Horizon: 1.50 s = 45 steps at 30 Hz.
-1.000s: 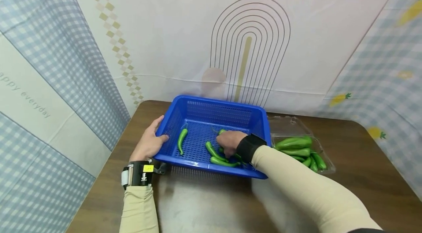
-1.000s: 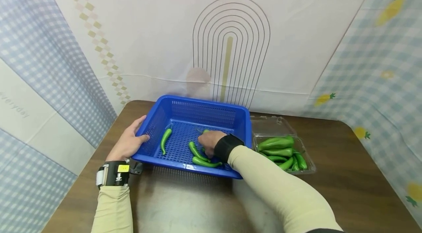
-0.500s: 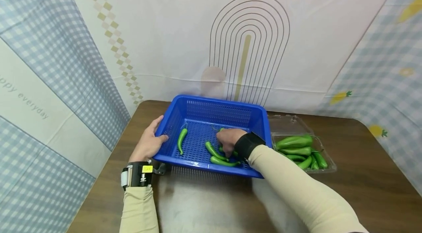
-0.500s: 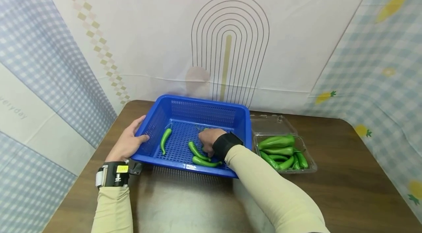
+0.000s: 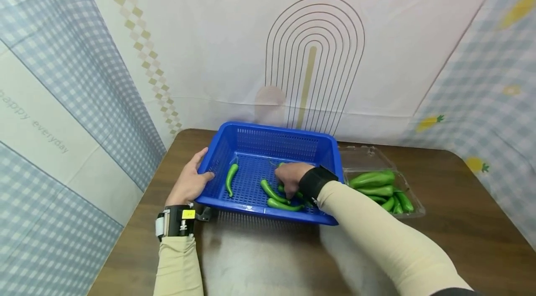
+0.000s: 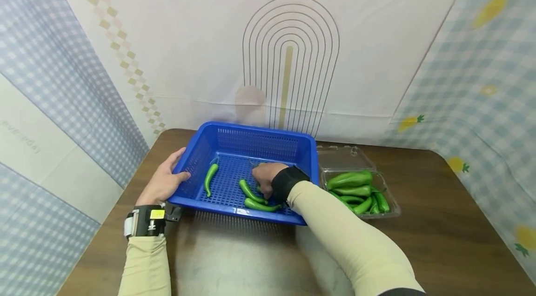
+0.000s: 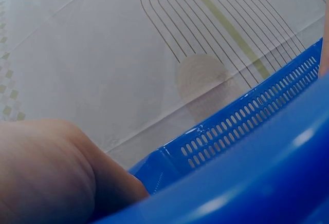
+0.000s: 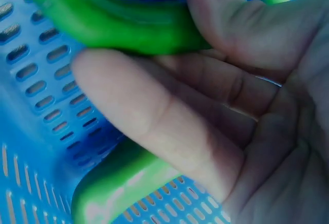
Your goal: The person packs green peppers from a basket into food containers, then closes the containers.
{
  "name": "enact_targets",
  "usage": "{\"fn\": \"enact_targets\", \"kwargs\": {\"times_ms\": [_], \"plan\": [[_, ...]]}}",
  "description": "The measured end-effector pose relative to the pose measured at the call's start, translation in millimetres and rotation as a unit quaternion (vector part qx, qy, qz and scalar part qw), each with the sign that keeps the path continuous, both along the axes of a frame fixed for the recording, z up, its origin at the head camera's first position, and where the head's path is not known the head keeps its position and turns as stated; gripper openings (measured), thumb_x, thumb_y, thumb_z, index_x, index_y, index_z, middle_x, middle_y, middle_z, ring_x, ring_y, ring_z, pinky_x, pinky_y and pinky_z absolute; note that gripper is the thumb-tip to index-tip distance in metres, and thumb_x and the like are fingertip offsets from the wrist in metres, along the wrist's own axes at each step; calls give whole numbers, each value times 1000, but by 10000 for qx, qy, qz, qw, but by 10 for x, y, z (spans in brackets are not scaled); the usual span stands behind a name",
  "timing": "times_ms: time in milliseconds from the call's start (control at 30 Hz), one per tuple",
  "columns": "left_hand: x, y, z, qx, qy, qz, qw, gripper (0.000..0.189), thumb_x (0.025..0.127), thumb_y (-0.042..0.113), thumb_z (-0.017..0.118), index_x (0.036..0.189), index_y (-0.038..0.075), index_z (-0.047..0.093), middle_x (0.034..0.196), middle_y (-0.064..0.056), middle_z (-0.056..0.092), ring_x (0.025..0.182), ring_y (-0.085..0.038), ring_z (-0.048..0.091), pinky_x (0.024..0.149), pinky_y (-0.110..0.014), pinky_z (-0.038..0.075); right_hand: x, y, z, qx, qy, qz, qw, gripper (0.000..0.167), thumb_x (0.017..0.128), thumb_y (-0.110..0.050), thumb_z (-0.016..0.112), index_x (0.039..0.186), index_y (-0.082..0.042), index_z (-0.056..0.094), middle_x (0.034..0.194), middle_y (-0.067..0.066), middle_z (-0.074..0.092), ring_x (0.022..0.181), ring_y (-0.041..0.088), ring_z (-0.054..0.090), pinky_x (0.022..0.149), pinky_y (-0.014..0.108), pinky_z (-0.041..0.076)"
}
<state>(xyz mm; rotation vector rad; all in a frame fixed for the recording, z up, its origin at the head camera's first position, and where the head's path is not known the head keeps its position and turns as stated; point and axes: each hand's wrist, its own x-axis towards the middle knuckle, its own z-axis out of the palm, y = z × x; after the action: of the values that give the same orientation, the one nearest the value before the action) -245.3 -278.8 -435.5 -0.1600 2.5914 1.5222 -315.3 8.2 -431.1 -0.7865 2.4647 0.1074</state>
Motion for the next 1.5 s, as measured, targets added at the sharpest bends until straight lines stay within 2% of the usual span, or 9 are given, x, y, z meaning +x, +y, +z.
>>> {"fn": "enact_targets", "kwargs": {"times_ms": [167, 300, 500, 667, 867, 1067, 1267, 1400, 1500], "plan": [[-30, 27, -15, 76, 18, -47, 10000, 77, 103, 7, 52, 169, 20, 15, 164, -27, 39, 129, -42, 57, 102, -52, 49, -21, 62, 41, -120, -217, -197, 9995, 22, 85, -13, 84, 79, -15, 63, 78, -1, 62, 67, 16, 65, 58, 29, 55], [-50, 43, 0, 89, 72, -91, 9999, 78, 103, 7, 52, 169, 20, 14, 164, -27, 39, 127, -41, 58, 100, -49, 50, -50, 140, 132, -261, -126, -23, 9996, 32, 86, -14, 83, 69, -18, 56, 70, -4, 53, 61, 13, 58, 54, 27, 49], [-56, 40, 23, 127, 22, -96, 9999, 78, 103, 7, 51, 169, 20, 13, 164, -28, 38, 129, -42, 57, 100, -52, 50, -38, 324, 503, -861, -528, -246, 9946, 30, 89, -14, 82, 70, -15, 58, 70, 0, 57, 55, 17, 68, 53, 31, 59], [-45, 22, 35, 139, -4, -70, 9999, 78, 103, 7, 52, 169, 21, 13, 164, -28, 37, 133, -43, 54, 104, -55, 49, -27, 570, 834, -1178, -674, -310, 9903, 38, 92, -13, 79, 69, -17, 49, 67, 0, 51, 54, 19, 68, 55, 35, 61], [-29, -24, 40, 20, 4, -95, 10000, 79, 103, 8, 52, 169, 20, 12, 168, -26, 32, 134, -44, 53, 103, -54, 49, 18, 957, 1019, -1414, -725, -317, 9868, 43, 91, -14, 79, 70, -17, 42, 64, -2, 40, 54, 23, 66, 57, 35, 60], [-18, -47, 65, -14, 21, -119, 9999, 78, 103, 8, 51, 169, 18, 11, 168, -26, 31, 138, -46, 50, 107, -59, 47, 101, 1356, 1050, -1498, -691, -472, 9852, 38, 91, -12, 78, 74, -15, 45, 68, -1, 43, 58, 22, 67, 57, 33, 58], [-9, -66, 77, 8, -42, -110, 9999, 79, 103, 8, 51, 170, 21, 10, 167, -28, 31, 140, -47, 49, 109, -61, 45, 176, 1711, 948, -1545, -662, -754, 9829, 37, 91, -9, 78, 77, -13, 45, 68, -1, 41, 58, 20, 63, 58, 33, 59], [1, -72, 73, 31, -98, -109, 9999, 79, 104, 8, 51, 170, 21, 9, 168, -27, 30, 142, -47, 45, 111, -63, 43, 235, 1911, 827, -1476, -389, -609, 9864, 35, 89, -12, 81, 78, -13, 48, 65, -4, 38, 53, 15, 58, 56, 29, 53], [6, -65, 65, 32, -130, -120, 9998, 79, 104, 8, 51, 170, 22, 8, 168, -28, 30, 143, -48, 45, 112, -64, 42, 282, 2042, 739, -1237, -34, -445, 9913, 30, 88, -15, 83, 79, -13, 54, 63, -6, 34, 50, 9, 46, 54, 26, 43]]}}
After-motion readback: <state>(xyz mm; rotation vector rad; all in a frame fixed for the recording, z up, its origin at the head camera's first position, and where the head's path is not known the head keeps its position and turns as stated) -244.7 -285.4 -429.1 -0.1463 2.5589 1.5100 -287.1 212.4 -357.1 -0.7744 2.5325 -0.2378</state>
